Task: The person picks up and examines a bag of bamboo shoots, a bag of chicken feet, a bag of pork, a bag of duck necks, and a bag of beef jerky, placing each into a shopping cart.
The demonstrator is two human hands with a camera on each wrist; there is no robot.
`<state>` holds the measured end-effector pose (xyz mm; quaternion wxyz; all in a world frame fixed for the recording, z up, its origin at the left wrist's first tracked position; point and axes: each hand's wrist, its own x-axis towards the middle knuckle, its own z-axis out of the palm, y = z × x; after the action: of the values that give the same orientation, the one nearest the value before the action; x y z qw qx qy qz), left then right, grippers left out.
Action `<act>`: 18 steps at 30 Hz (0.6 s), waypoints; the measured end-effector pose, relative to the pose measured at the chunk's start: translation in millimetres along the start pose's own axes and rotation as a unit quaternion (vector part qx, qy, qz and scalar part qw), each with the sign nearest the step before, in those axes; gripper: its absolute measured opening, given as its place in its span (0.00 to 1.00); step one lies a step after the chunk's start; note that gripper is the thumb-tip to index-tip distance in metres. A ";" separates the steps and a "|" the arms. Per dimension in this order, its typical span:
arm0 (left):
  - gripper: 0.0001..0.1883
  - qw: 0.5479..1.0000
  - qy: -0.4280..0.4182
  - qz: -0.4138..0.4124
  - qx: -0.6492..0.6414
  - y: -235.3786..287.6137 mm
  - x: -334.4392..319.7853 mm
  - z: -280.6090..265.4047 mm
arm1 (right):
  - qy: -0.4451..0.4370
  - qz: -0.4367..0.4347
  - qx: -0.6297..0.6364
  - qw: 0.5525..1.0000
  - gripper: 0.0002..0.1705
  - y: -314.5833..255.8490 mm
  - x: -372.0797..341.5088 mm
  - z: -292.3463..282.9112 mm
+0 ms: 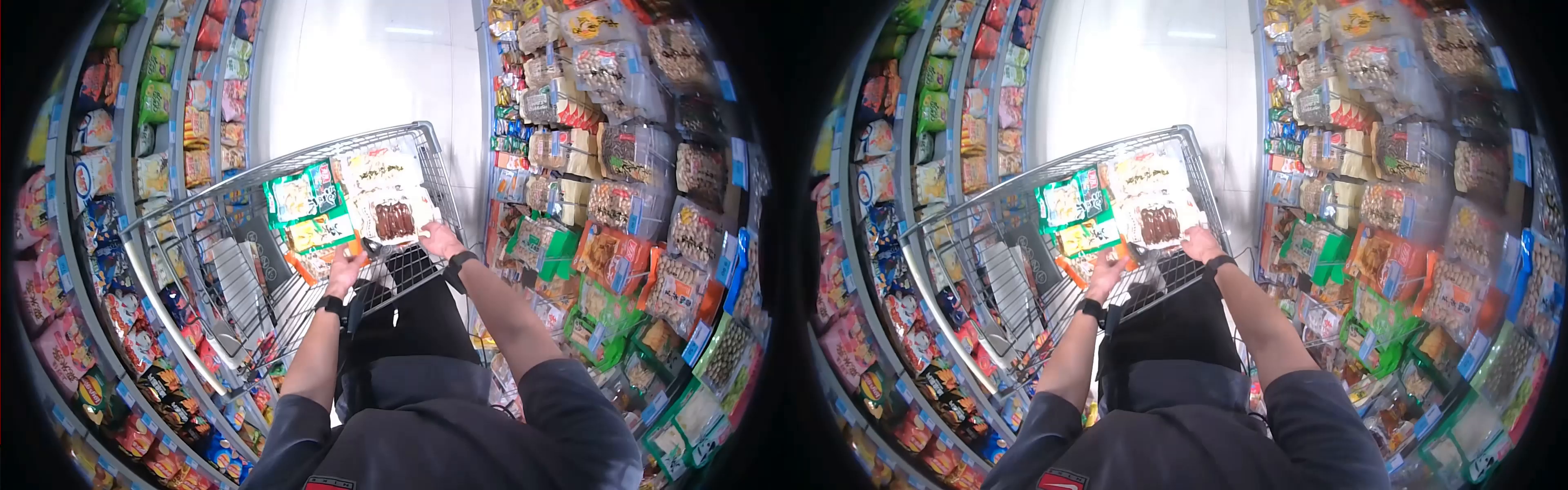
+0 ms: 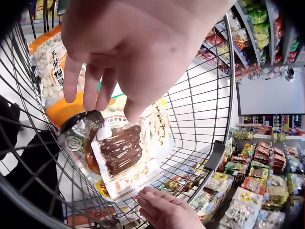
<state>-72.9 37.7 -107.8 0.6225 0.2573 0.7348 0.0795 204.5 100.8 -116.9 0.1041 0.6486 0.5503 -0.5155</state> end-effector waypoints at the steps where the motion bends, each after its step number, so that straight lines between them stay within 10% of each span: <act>1: 0.37 1.000 0.002 0.010 0.027 -3.4 -8.2 -3.8 | 0.008 -0.004 0.005 1.000 0.24 9.7 -4.0 4.3; 9: 0.26 0.994 -0.025 0.031 0.098 -36.6 -53.1 -38.7 | 0.099 -0.058 0.063 0.991 0.17 21.4 -69.7 15.4; 13: 0.25 0.989 -0.105 -0.015 0.106 -47.7 -74.1 -46.2 | 0.147 0.049 -0.016 0.988 0.19 -1.4 -111.8 22.1; 18: 0.24 0.949 -0.147 0.160 0.230 -72.3 -97.8 -49.4 | 0.248 -0.012 0.143 0.958 0.21 -2.2 -183.9 78.4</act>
<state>-131.2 -60.8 -43.5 0.6262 0.5169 0.5827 -0.0318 184.4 -65.0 -7.0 -0.1352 0.7575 0.4873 -0.4129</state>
